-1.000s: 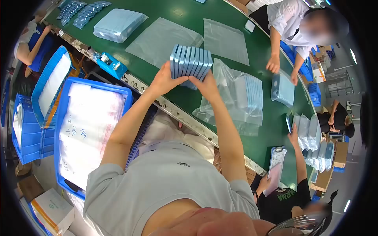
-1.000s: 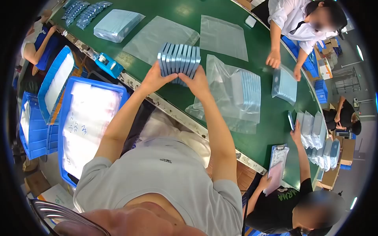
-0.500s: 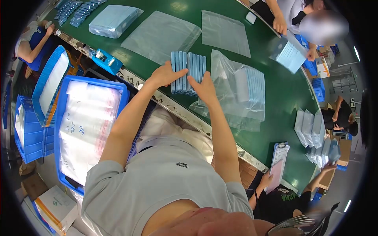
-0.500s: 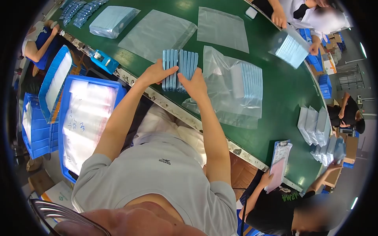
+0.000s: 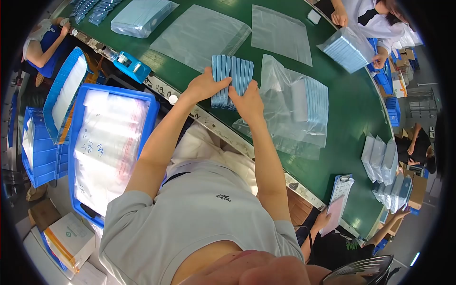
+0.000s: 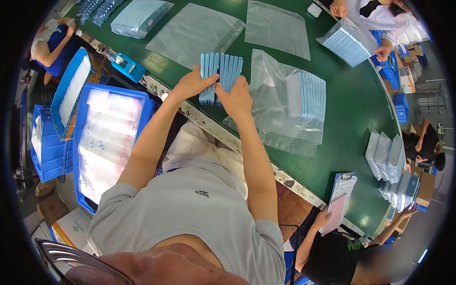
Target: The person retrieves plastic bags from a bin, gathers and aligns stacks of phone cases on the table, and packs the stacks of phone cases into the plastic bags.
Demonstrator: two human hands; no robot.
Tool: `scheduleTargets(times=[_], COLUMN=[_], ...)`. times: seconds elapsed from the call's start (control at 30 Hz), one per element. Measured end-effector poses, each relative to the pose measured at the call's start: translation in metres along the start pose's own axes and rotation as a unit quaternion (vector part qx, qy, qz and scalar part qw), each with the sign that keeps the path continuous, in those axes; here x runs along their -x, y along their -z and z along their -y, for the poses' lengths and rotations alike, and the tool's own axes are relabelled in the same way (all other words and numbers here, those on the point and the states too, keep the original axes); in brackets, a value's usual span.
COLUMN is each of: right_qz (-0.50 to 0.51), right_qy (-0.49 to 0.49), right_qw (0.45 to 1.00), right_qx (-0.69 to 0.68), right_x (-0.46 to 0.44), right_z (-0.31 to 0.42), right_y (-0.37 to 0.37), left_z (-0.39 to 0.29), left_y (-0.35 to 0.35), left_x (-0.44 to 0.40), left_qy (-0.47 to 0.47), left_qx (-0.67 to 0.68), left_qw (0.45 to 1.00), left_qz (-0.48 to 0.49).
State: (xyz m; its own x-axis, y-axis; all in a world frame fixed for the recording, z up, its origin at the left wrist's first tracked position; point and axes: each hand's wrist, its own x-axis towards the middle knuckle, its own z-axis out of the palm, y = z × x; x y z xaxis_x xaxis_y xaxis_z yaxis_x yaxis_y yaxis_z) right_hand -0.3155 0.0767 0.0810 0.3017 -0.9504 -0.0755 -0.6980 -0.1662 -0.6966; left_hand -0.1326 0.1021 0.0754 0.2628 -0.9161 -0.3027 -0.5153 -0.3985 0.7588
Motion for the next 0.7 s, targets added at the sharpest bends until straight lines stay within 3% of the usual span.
scheduleTargets(times=[0.7], right_qz=[-0.002], right_qy=[-0.013], right_qw=[1.000], right_qx=[0.016], right_x=[-0.0003], right_z=[0.0075], right_y=[0.0004], left_z=[-0.0064], left_y=[0.0034], left_x=[0.0075], left_qy=[0.003], left_qx=[0.019], left_qw=[1.000], left_qz=[-0.002])
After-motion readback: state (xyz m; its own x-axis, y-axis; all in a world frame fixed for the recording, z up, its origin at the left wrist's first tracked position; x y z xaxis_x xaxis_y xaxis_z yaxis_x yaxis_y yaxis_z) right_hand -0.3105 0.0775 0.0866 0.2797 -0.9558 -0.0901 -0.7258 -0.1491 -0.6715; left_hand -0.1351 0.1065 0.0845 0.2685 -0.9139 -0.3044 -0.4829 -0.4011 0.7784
